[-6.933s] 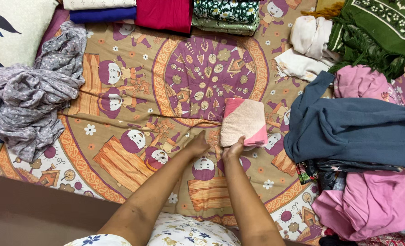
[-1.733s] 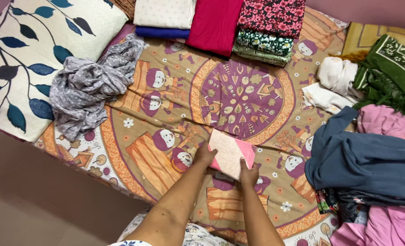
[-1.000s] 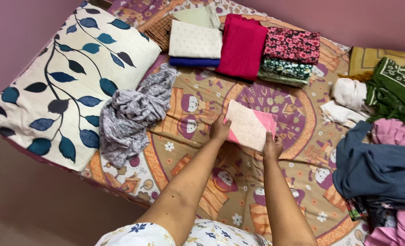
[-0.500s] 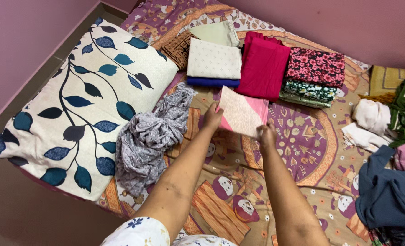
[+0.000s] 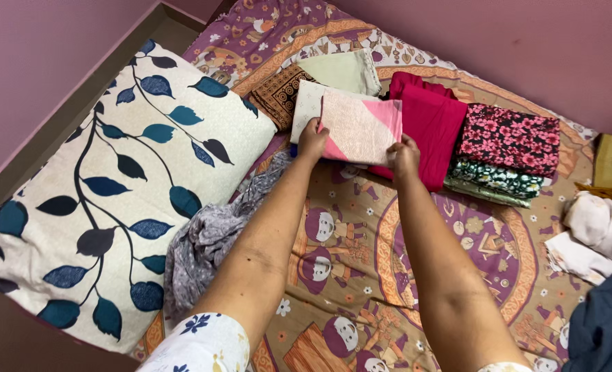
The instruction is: The person folds a pink and white patterned cloth on a bed, smooths it with their hands, and then begins to organize a grey floral garment by spreading it out and folding it.
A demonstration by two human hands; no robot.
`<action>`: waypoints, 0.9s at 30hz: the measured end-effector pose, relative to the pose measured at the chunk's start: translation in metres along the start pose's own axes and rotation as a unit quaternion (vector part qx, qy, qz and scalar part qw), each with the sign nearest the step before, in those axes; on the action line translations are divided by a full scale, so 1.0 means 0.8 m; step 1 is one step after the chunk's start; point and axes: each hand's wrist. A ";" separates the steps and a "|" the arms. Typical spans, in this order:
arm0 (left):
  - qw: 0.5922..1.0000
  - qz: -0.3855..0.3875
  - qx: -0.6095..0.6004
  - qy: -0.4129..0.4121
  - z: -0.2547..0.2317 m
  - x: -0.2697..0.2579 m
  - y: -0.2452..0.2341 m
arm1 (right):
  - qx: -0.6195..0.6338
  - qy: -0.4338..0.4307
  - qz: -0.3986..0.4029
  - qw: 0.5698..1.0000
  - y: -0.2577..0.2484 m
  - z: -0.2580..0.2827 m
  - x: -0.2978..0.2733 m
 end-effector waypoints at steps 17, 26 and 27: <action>0.916 -0.032 0.397 -0.053 -0.085 -0.092 -0.020 | -0.468 -0.062 -0.008 0.882 0.024 -0.089 -0.022; 0.703 0.044 0.651 -0.283 -0.002 -0.259 -0.111 | -0.647 0.047 0.221 0.728 -0.036 -0.206 -0.291; 0.724 0.052 0.639 -0.254 0.006 -0.266 -0.120 | -0.647 0.049 0.222 0.728 -0.045 -0.209 -0.299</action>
Point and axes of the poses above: each hand's wrist, its own x-axis towards the middle knuckle, its own y-axis out of the palm, z = x × y, and after that the axes turned 15 degrees about -x, right-handed
